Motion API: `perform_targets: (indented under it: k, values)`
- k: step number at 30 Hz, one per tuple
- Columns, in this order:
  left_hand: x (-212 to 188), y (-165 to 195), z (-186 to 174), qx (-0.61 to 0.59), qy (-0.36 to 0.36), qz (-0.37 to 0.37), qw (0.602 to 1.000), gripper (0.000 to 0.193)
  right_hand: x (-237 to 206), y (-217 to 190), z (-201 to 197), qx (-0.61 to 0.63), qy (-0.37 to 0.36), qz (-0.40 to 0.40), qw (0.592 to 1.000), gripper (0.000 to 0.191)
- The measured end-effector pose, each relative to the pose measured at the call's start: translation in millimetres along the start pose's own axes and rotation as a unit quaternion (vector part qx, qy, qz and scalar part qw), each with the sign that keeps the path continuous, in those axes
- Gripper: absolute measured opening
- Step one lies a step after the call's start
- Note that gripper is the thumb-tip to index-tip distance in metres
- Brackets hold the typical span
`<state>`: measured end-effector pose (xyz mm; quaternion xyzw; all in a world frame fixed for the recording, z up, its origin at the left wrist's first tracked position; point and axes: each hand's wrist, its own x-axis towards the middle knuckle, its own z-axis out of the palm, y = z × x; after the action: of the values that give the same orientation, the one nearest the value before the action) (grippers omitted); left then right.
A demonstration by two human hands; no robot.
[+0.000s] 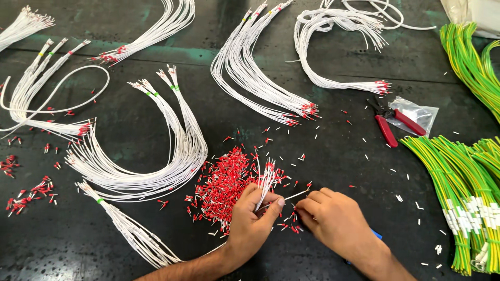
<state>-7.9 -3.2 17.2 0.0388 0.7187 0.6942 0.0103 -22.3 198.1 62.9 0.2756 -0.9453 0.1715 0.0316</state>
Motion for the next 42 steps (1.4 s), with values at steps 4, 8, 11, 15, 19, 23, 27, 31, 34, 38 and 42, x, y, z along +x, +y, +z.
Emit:
perform_targets:
  k: [4,8,11,15,19,23,27,31,34,38,42]
  values:
    - [0,2,1,-0.033,-0.002,0.0,0.999,0.01,2,-6,-1,0.095,0.099,0.032,0.99,0.011]
    - [0,2,1,-0.042,0.009,-0.003,0.999,0.011,5,-6,-6,0.171,0.106,0.146,0.969,0.015]
    - [0,1,0,-0.042,0.021,-0.01,0.999,0.011,7,-1,-8,0.217,0.112,0.253,0.936,0.019]
    - [0,2,0,-0.044,0.027,0.001,0.999,0.01,10,10,-11,0.407,0.097,0.337,0.843,0.022]
    - [1,4,0,-0.048,0.023,-0.003,0.999,0.01,11,18,-7,0.55,0.094,0.323,0.764,0.021]
    - [0,4,0,-0.048,0.02,-0.011,0.999,0.01,11,19,1,0.588,0.081,0.328,0.735,0.022]
    - [0,3,0,-0.045,0.021,-0.002,0.999,0.01,9,17,5,0.605,0.09,0.323,0.722,0.023]
    - [0,3,-1,-0.04,0.019,0.005,0.999,0.01,8,15,5,0.595,0.099,0.325,0.729,0.023]
    - [1,3,-2,-0.039,0.015,0.002,0.999,0.01,9,14,4,0.588,0.112,0.321,0.734,0.023]
    - [1,3,-1,-0.042,0.015,-0.003,0.999,0.01,9,14,5,0.581,0.116,0.303,0.746,0.023]
    - [1,4,-1,-0.035,0.017,0.004,0.999,0.01,6,16,10,0.591,0.099,0.31,0.739,0.023]
